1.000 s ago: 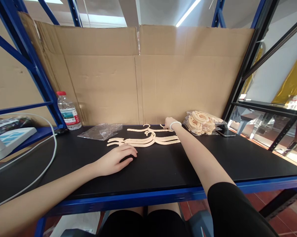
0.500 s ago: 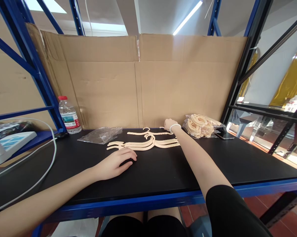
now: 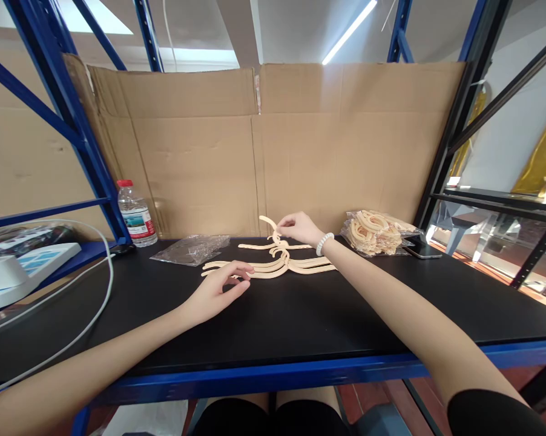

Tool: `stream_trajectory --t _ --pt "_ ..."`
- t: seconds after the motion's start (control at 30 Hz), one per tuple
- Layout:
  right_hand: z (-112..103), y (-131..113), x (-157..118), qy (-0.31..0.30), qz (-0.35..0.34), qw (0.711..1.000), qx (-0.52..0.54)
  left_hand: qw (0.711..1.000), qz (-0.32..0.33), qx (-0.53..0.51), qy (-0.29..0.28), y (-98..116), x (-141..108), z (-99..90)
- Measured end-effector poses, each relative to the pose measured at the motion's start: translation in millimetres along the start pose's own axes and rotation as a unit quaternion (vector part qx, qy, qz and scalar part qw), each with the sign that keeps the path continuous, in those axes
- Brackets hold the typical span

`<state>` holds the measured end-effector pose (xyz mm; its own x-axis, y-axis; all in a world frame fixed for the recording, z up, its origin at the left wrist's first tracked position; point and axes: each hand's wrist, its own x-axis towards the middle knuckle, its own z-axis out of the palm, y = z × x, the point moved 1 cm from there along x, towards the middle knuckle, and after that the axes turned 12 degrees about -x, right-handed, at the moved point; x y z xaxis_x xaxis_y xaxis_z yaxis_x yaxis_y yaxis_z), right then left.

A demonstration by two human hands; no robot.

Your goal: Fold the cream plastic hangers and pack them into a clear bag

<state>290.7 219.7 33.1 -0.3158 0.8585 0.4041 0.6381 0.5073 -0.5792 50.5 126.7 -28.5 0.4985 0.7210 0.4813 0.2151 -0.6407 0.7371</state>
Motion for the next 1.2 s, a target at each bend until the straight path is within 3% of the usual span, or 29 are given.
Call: stream_trajectory --t 0.17,0.33,0.4,0.47,0.57,0.63,0.77,0.97,1.2 --pt "22 -56 -31 -0.08 -0.069 0.992 0.074 0.977 -0.095 -0.187 0.034 3 4 1.9" --pt "36 -74 -38 -0.12 -0.106 0.986 0.051 0.967 -0.107 -0.224 0.063 5 4 -0.8" --pt "31 -67 -29 -0.113 -0.108 0.986 0.054 0.965 -0.11 -0.225 0.084 5 4 -3.2" --pt "18 -49 -13 -0.065 -0.094 0.993 0.033 0.96 -0.116 -0.232 0.103 6 4 -5.5" --pt "-2 -9 10 0.027 -0.04 0.992 -0.119 0.951 -0.131 -0.253 0.121 7 4 -7.4" --pt "-6 20 19 -0.026 0.012 0.977 -0.213 0.946 -0.134 -0.266 0.126 8 4 -7.7" --pt "7 58 16 -0.085 0.029 0.965 -0.246 0.946 -0.128 -0.268 0.131 8 4 -8.4" --pt "28 72 12 -0.093 0.023 0.959 -0.267 0.948 -0.126 -0.256 0.14 3 4 -11.2" --pt "4 61 15 -0.041 0.023 0.967 -0.25 0.944 -0.131 -0.264 0.149 2 5 -15.4"
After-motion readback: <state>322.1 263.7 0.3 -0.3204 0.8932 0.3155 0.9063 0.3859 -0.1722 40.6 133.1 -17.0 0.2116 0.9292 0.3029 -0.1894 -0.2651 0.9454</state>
